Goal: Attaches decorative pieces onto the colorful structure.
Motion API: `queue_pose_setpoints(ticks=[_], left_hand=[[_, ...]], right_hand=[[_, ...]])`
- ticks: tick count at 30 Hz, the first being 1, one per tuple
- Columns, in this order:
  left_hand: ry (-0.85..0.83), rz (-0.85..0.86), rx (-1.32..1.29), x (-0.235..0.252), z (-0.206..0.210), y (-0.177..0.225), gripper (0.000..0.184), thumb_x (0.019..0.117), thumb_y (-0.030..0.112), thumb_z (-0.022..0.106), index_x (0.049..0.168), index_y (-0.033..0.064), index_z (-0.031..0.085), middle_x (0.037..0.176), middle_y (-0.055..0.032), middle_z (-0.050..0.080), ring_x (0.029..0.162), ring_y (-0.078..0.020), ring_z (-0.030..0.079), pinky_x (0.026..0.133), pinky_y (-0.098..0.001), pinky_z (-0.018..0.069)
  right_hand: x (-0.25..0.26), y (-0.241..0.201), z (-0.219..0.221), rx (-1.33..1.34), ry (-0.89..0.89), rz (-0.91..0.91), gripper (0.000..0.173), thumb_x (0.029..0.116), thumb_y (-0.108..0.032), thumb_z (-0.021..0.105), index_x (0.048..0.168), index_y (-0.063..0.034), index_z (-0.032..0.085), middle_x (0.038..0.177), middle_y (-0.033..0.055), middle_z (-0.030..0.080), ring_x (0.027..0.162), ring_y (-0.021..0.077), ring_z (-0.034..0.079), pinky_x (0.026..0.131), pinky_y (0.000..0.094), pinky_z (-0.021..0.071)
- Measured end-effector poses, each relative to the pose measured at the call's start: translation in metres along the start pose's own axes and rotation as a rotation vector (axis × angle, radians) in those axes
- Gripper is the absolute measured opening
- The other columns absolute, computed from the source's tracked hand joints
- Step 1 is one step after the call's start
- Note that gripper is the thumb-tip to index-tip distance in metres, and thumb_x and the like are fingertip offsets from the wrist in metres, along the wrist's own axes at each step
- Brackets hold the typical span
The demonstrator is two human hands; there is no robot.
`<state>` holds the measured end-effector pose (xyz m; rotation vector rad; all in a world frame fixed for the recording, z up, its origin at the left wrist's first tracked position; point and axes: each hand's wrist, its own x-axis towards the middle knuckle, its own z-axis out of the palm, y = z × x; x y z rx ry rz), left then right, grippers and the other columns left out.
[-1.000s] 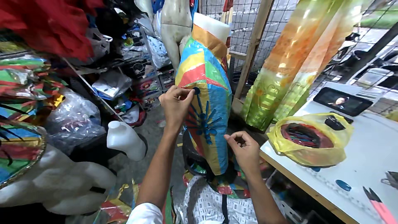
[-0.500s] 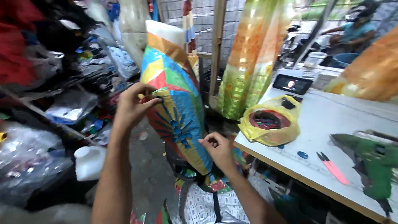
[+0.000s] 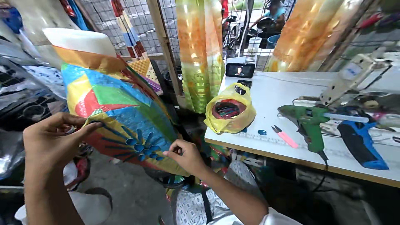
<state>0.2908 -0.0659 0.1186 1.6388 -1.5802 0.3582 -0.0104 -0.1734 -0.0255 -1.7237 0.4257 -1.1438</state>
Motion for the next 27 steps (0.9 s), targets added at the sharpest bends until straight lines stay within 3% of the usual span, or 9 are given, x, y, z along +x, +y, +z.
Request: queue_pose_setpoints(ticks=[5,10,14,16,21,24,27], left_hand=[[-0.011,0.011,0.007,0.001,-0.004,-0.008,0.028,0.0838,0.028,0.081,0.093,0.0067,0.065,0.096,-0.0022,0.069,0.089,-0.0062,0.063,0.082,-0.0289,0.0511],[-0.03,0.036,-0.057,0.002,-0.003,-0.004,0.024,0.083,0.024,0.081,0.092,0.0078,0.067,0.093,0.0012,0.07,0.084,-0.002,0.065,0.08,-0.0234,0.0532],[-0.025,0.016,-0.045,0.001,-0.001,0.0,0.025,0.0833,0.024,0.081,0.093,0.0067,0.066,0.093,0.0007,0.069,0.084,-0.0028,0.064,0.08,-0.0244,0.0527],[-0.019,-0.035,-0.037,-0.002,0.0,0.008,0.026,0.0849,0.023,0.081,0.096,0.0058,0.065,0.094,-0.0011,0.069,0.083,-0.0045,0.063,0.079,-0.0267,0.0523],[-0.002,-0.043,-0.06,-0.004,0.002,0.027,0.033,0.0853,0.017,0.08,0.11,0.0002,0.064,0.104,-0.0064,0.067,0.09,-0.0047,0.062,0.086,-0.0252,0.0527],[0.015,-0.049,-0.038,-0.005,0.005,0.039,0.034,0.0853,0.012,0.078,0.11,-0.0048,0.063,0.104,-0.0115,0.066,0.091,-0.0079,0.061,0.088,-0.0278,0.0512],[0.038,-0.057,-0.045,-0.001,0.008,0.046,0.032,0.0837,0.014,0.078,0.105,-0.0042,0.063,0.1,-0.0076,0.066,0.089,-0.0026,0.061,0.086,-0.0214,0.0511]], right_hand=[[0.001,0.001,0.0,-0.009,0.008,-0.002,0.023,0.0945,-0.021,0.072,0.091,0.0018,0.07,0.083,0.0063,0.066,0.072,0.0041,0.057,0.066,0.018,0.0469],[0.002,0.0,0.003,0.004,-0.005,-0.011,0.023,0.0946,-0.021,0.072,0.09,0.0018,0.07,0.082,0.0059,0.066,0.072,0.0031,0.056,0.066,0.017,0.0463],[0.024,-0.014,0.011,-0.034,0.016,-0.092,0.021,0.0945,-0.019,0.072,0.093,0.0014,0.072,0.086,0.0092,0.069,0.08,0.0126,0.064,0.074,0.0273,0.053],[0.048,-0.021,0.018,-0.098,0.088,-0.222,0.017,0.092,-0.016,0.075,0.098,-0.0006,0.073,0.096,0.0114,0.07,0.091,0.0214,0.068,0.081,0.0377,0.0578],[0.117,-0.046,0.044,-0.236,0.141,-0.506,0.042,0.0898,-0.026,0.078,0.128,-0.0106,0.072,0.136,0.0166,0.061,0.126,0.0355,0.056,0.099,0.0555,0.0491],[0.143,-0.059,0.054,-0.285,0.037,-0.609,0.047,0.091,-0.029,0.076,0.135,-0.0158,0.069,0.15,0.0195,0.052,0.137,0.0424,0.048,0.105,0.0624,0.0428],[0.16,-0.065,0.056,-0.321,-0.201,-0.508,0.042,0.1002,-0.033,0.065,0.141,-0.0239,0.064,0.161,0.0111,0.042,0.15,0.0383,0.033,0.116,0.0675,0.0269]])
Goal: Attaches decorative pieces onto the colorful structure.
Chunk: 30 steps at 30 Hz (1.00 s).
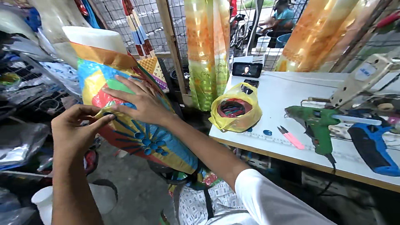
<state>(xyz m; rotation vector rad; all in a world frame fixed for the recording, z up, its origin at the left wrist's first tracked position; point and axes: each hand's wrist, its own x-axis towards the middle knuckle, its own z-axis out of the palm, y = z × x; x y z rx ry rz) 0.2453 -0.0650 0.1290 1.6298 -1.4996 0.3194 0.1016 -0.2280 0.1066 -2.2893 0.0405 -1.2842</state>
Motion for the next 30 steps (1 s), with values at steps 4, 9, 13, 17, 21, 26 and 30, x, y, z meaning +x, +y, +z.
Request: queue_pose_setpoints(ticks=[4,9,13,17,21,26,30], left_hand=[[-0.009,-0.074,0.002,0.007,0.005,0.015,0.03,0.0812,0.008,0.081,0.102,-0.0033,0.063,0.097,-0.0072,0.067,0.084,-0.0028,0.063,0.079,-0.0217,0.0547],[-0.028,-0.133,0.044,0.018,0.013,0.026,0.026,0.0808,0.01,0.084,0.096,-0.0025,0.066,0.092,-0.0101,0.068,0.079,-0.0114,0.065,0.074,-0.0305,0.0561],[-0.058,-0.158,0.059,0.026,0.02,0.027,0.025,0.0823,0.016,0.085,0.094,0.0004,0.068,0.091,-0.0093,0.069,0.082,-0.015,0.066,0.075,-0.0358,0.0555],[-0.057,-0.153,0.037,0.032,0.028,0.031,0.023,0.0815,0.017,0.085,0.09,0.0032,0.069,0.085,-0.0051,0.069,0.077,-0.0104,0.064,0.073,-0.0329,0.0538],[0.017,-0.107,-0.036,0.031,0.04,0.024,0.022,0.0813,0.018,0.085,0.089,0.0039,0.07,0.084,-0.0021,0.069,0.075,-0.0047,0.062,0.071,-0.0256,0.0518],[0.067,-0.054,-0.088,0.027,0.048,0.017,0.02,0.0815,0.016,0.084,0.089,0.004,0.069,0.086,-0.001,0.07,0.079,-0.0021,0.062,0.074,-0.0223,0.0511],[0.039,-0.022,-0.081,0.026,0.045,0.012,0.021,0.0821,0.015,0.084,0.09,0.0033,0.069,0.088,-0.0013,0.07,0.082,-0.0026,0.063,0.079,-0.0238,0.0529]], right_hand=[[0.008,0.014,-0.008,0.042,-0.111,0.004,0.038,0.1026,-0.032,0.061,0.139,-0.024,0.066,0.159,0.0082,0.046,0.15,0.035,0.036,0.116,0.0668,0.0267],[0.012,0.036,-0.012,0.133,-0.086,-0.12,0.037,0.102,-0.03,0.061,0.135,-0.0144,0.069,0.154,0.016,0.05,0.144,0.0366,0.044,0.119,0.0525,0.0355],[0.015,0.046,-0.023,0.139,-0.134,-0.097,0.039,0.1022,-0.032,0.06,0.136,-0.0145,0.068,0.155,0.0134,0.05,0.144,0.031,0.045,0.118,0.0497,0.0366],[0.016,0.053,-0.031,0.186,-0.147,-0.093,0.039,0.1027,-0.031,0.059,0.136,-0.011,0.067,0.155,0.0148,0.049,0.144,0.0277,0.045,0.118,0.0436,0.0388],[0.014,0.058,-0.033,0.201,-0.123,-0.087,0.039,0.1031,-0.03,0.058,0.136,-0.0108,0.068,0.155,0.0144,0.049,0.144,0.0259,0.046,0.118,0.0422,0.0388],[0.013,0.059,-0.033,0.213,-0.104,-0.09,0.038,0.1031,-0.029,0.059,0.134,-0.0106,0.069,0.154,0.0154,0.05,0.145,0.0278,0.045,0.118,0.043,0.0379],[0.014,0.061,-0.028,0.207,-0.07,-0.109,0.036,0.1013,-0.029,0.062,0.133,-0.0119,0.07,0.151,0.0149,0.053,0.142,0.0281,0.049,0.116,0.0453,0.0408]])
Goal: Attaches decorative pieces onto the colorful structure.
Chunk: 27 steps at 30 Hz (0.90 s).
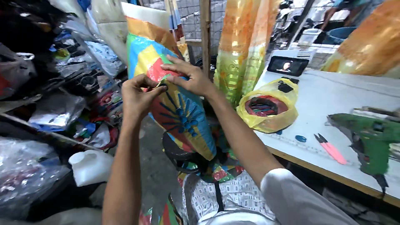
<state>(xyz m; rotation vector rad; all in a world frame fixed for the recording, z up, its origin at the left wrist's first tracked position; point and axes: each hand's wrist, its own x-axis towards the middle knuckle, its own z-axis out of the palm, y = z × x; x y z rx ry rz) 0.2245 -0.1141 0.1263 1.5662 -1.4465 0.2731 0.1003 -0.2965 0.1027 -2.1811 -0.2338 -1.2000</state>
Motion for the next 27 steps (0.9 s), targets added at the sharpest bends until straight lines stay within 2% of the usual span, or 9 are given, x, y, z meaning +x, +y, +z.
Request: queue_pose_setpoints(ticks=[4,8,11,13,15,20,22,24,27], left_hand=[[-0.026,0.019,0.036,0.002,0.0,0.003,0.025,0.0822,0.015,0.083,0.094,-0.001,0.067,0.091,-0.005,0.069,0.082,-0.0022,0.062,0.078,-0.0236,0.0523],[-0.031,0.006,0.082,0.0,-0.002,0.008,0.03,0.0835,0.016,0.081,0.097,-0.004,0.064,0.094,-0.0093,0.068,0.082,-0.0052,0.061,0.077,-0.026,0.0514],[-0.018,0.006,0.121,-0.006,-0.004,0.009,0.034,0.0859,0.022,0.08,0.102,-0.004,0.064,0.098,-0.014,0.067,0.086,-0.0134,0.061,0.08,-0.0344,0.0509],[-0.005,0.019,0.144,-0.01,-0.005,0.005,0.036,0.0873,0.025,0.079,0.105,-0.0033,0.065,0.103,-0.0168,0.068,0.093,-0.0197,0.063,0.085,-0.0403,0.0511],[-0.005,0.052,0.156,-0.013,-0.006,0.0,0.036,0.0905,0.026,0.077,0.107,-0.004,0.065,0.107,-0.0193,0.067,0.097,-0.0248,0.063,0.088,-0.0448,0.0505],[-0.019,0.004,0.154,-0.013,-0.007,-0.002,0.042,0.0928,0.03,0.075,0.115,-0.0029,0.063,0.109,-0.0184,0.066,0.097,-0.0218,0.063,0.087,-0.0421,0.0514],[0.003,0.015,0.138,-0.013,-0.011,-0.016,0.047,0.0913,0.037,0.076,0.119,0.0013,0.063,0.114,-0.0146,0.067,0.102,-0.0183,0.064,0.091,-0.0394,0.051],[0.087,0.069,0.138,-0.018,-0.012,-0.027,0.054,0.0914,0.042,0.075,0.126,0.0022,0.062,0.122,-0.015,0.064,0.108,-0.0189,0.061,0.093,-0.0371,0.05],[0.202,0.141,0.077,-0.044,0.029,0.029,0.038,0.0972,0.03,0.071,0.118,-0.0014,0.065,0.114,-0.0138,0.065,0.102,-0.0162,0.062,0.088,-0.0334,0.0514]], right_hand=[[0.001,-0.002,-0.002,-0.017,-0.001,-0.017,0.037,0.1004,-0.025,0.064,0.133,-0.0089,0.069,0.15,0.019,0.054,0.142,0.0318,0.048,0.118,0.0486,0.0379],[-0.022,-0.032,-0.018,-0.227,-0.024,0.061,0.056,0.1011,-0.041,0.062,0.151,-0.0171,0.053,0.159,0.0132,0.044,0.15,0.0323,0.037,0.12,0.0607,0.0287],[-0.085,-0.082,-0.045,-0.18,0.168,0.053,0.049,0.0993,-0.026,0.066,0.141,-0.0023,0.06,0.143,0.0148,0.061,0.134,0.0277,0.056,0.114,0.0472,0.0442],[-0.145,-0.104,-0.067,-0.201,0.244,0.147,0.034,0.1005,-0.022,0.064,0.127,-0.0005,0.069,0.121,0.0104,0.071,0.112,0.018,0.067,0.1,0.0367,0.055],[-0.202,-0.107,-0.091,-0.293,0.352,0.314,0.026,0.1012,-0.02,0.062,0.114,-0.0024,0.075,0.106,0.0064,0.075,0.096,0.0111,0.071,0.088,0.0316,0.0593],[-0.294,-0.112,-0.147,-0.564,0.622,0.788,0.027,0.1039,-0.025,0.059,0.105,-0.0019,0.073,0.089,0.0072,0.072,0.074,0.0122,0.067,0.07,0.035,0.0573],[-0.315,-0.12,-0.162,-0.661,0.63,0.89,0.027,0.1037,-0.026,0.06,0.107,-0.0028,0.075,0.09,0.0114,0.073,0.078,0.02,0.068,0.074,0.0449,0.0559],[-0.331,-0.127,-0.169,-0.728,0.636,0.94,0.027,0.1034,-0.026,0.059,0.107,-0.0037,0.075,0.09,0.013,0.073,0.079,0.0228,0.068,0.076,0.0483,0.0547],[-0.343,-0.13,-0.169,-0.769,0.621,1.006,0.028,0.1036,-0.023,0.059,0.107,-0.0012,0.075,0.092,0.0173,0.073,0.082,0.0286,0.068,0.078,0.0535,0.0532]])
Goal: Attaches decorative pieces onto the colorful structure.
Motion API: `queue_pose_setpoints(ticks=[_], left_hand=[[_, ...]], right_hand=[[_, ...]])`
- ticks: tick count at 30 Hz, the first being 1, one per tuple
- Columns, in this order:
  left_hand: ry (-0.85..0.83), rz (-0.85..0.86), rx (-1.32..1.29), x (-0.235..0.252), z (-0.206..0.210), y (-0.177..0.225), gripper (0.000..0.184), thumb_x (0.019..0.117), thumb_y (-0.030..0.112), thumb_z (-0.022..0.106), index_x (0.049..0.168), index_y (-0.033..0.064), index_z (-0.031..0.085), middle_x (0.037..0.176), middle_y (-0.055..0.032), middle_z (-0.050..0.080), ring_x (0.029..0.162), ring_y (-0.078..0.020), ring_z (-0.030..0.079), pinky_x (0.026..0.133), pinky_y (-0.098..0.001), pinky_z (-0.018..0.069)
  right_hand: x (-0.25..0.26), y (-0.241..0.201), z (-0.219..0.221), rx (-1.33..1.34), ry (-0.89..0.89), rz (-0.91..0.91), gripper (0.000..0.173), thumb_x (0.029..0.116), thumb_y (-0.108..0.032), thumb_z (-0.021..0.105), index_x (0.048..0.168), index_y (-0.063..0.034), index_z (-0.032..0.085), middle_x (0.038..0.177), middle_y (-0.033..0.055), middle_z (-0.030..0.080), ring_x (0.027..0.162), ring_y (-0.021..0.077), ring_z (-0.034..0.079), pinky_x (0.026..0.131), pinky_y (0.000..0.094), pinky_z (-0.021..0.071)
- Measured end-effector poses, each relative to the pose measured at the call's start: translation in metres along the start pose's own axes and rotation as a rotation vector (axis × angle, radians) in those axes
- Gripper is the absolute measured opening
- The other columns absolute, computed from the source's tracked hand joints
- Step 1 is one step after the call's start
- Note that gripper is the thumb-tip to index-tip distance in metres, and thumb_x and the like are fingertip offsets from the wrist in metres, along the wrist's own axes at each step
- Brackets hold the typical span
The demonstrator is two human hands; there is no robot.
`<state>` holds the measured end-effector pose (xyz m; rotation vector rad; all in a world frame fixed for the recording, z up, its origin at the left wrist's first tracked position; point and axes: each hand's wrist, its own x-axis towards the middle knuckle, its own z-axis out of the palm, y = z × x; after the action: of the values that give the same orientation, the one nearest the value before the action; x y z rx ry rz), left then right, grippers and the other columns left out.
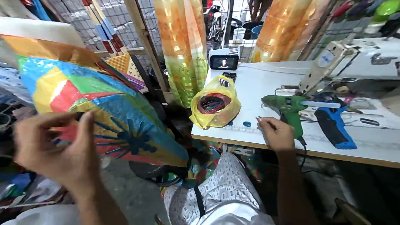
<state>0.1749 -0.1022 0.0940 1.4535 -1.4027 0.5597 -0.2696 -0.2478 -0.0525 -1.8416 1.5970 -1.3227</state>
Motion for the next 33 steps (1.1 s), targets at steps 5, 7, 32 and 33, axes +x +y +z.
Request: queue_pose_setpoints(ticks=[5,7,32,33], left_hand=[[-0.738,0.141,-0.27,-0.069,0.132,0.105,0.021,0.1,0.022,0.065,0.105,0.0063,0.078,0.109,-0.0107,0.07,0.093,-0.0187,0.069,0.083,-0.0379,0.0599],[-0.999,0.126,-0.301,-0.086,0.181,0.133,0.026,0.1037,0.015,0.056,0.121,0.0046,0.073,0.126,-0.0173,0.067,0.104,-0.0298,0.07,0.091,-0.0471,0.0576],[-0.861,-0.088,-0.503,-0.132,0.254,0.143,0.025,0.1011,0.018,0.061,0.112,0.0003,0.075,0.105,-0.0175,0.073,0.101,-0.0301,0.07,0.095,-0.0453,0.0541],[-0.803,-0.12,-0.566,-0.136,0.254,0.141,0.023,0.0995,0.016,0.064,0.11,-0.001,0.075,0.102,-0.0169,0.073,0.095,-0.0265,0.071,0.091,-0.041,0.0561]], right_hand=[[0.01,0.005,0.014,-0.155,-0.144,-0.054,0.025,0.1032,-0.018,0.061,0.116,-0.001,0.074,0.112,0.0223,0.07,0.102,0.0406,0.068,0.089,0.0618,0.0529],[0.017,0.003,0.022,-0.217,-0.22,-0.062,0.028,0.1029,-0.019,0.061,0.121,-0.0019,0.073,0.121,0.023,0.068,0.111,0.0423,0.065,0.095,0.0612,0.0509],[-0.007,0.01,0.022,0.517,-0.094,0.247,0.011,0.084,0.004,0.076,0.089,0.0008,0.066,0.106,0.0098,0.074,0.089,0.0102,0.073,0.078,0.0271,0.0612],[-0.008,0.006,0.023,0.555,-0.1,0.263,0.01,0.0845,0.004,0.075,0.089,0.0006,0.066,0.105,0.0091,0.074,0.088,0.01,0.073,0.078,0.0268,0.0613]])
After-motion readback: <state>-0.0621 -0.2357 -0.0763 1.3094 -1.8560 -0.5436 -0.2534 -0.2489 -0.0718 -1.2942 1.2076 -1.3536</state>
